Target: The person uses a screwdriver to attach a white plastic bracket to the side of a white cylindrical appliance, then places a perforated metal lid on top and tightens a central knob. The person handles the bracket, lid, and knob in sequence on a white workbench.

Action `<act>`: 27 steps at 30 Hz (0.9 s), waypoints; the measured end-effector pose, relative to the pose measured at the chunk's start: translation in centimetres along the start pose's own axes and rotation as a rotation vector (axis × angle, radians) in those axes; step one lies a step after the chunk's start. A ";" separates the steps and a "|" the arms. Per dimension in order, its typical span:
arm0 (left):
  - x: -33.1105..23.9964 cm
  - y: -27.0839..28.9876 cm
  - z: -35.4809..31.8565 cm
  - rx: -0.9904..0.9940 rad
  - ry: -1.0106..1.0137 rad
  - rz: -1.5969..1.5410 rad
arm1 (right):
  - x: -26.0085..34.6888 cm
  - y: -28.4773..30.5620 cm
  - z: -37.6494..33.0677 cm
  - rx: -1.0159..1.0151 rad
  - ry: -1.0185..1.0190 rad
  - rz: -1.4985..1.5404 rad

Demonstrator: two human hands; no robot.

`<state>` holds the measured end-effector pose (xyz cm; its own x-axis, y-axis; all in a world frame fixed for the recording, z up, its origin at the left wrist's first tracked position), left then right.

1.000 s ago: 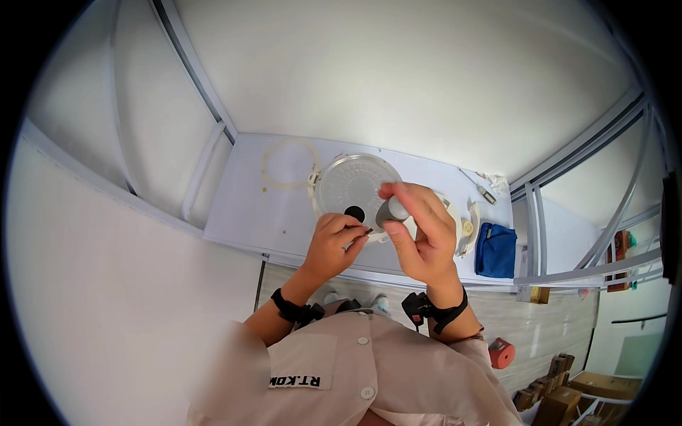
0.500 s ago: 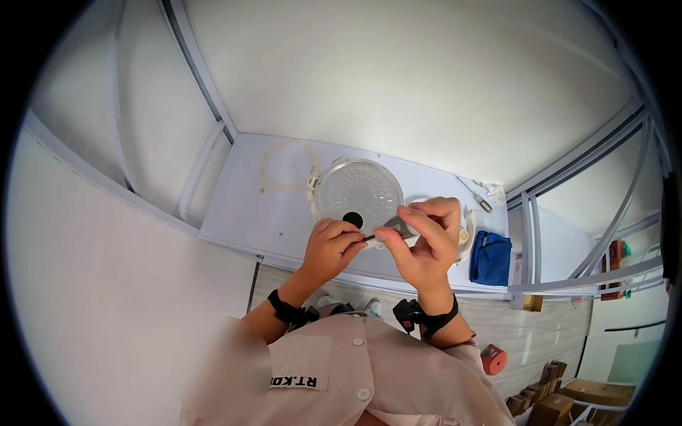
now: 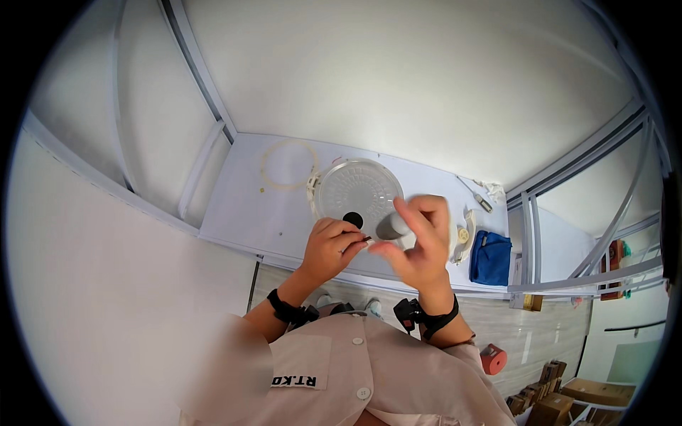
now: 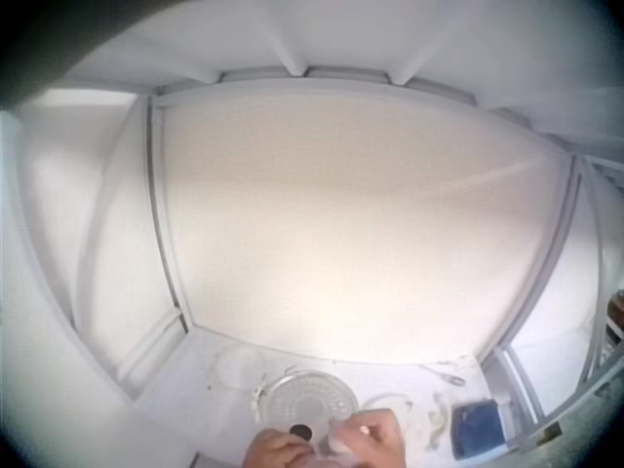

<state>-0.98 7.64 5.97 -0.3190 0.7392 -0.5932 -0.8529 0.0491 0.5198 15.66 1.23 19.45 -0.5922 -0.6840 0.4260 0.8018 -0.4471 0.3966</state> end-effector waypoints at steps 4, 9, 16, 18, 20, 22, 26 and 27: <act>0.0 0.0 0.0 -0.002 0.002 0.005 | 0.9 -0.6 1.0 0.003 -0.076 0.249; 0.0 -0.1 -0.1 -0.004 -0.001 -0.003 | -1.4 -0.2 -1.6 0.032 0.017 0.035; 0.1 -0.1 0.0 -0.012 0.006 -0.002 | -0.3 -0.7 -0.1 0.040 -0.052 0.321; 0.0 0.1 0.0 -0.004 0.007 -0.002 | -1.0 -0.2 -0.7 0.068 -0.041 0.312; 0.0 0.1 0.0 -0.002 0.006 -0.003 | -1.5 -0.1 -1.3 0.042 0.032 0.194; 0.2 -0.1 -0.1 -0.006 0.005 -0.005 | -1.2 -0.4 -1.0 -0.022 0.090 0.088; 0.1 0.0 -0.2 -0.012 0.011 -0.005 | 0.1 -0.9 0.7 0.031 0.023 0.195; 0.0 0.0 -0.1 -0.013 0.010 -0.003 | -0.1 -0.7 0.7 0.101 0.018 0.237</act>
<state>-1.07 7.62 5.92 -0.3201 0.7326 -0.6007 -0.8590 0.0429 0.5101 15.14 2.02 19.69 -0.3867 -0.7731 0.5028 0.9051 -0.2138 0.3675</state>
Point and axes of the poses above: each hand's wrist, its own z-axis towards the middle knuckle, its own y-axis out of the back of the hand, x = y × z, the point moved 2 cm from there along z, towards the middle knuckle, and after that the axes turned 4 degrees about y, right-handed, at the moved point
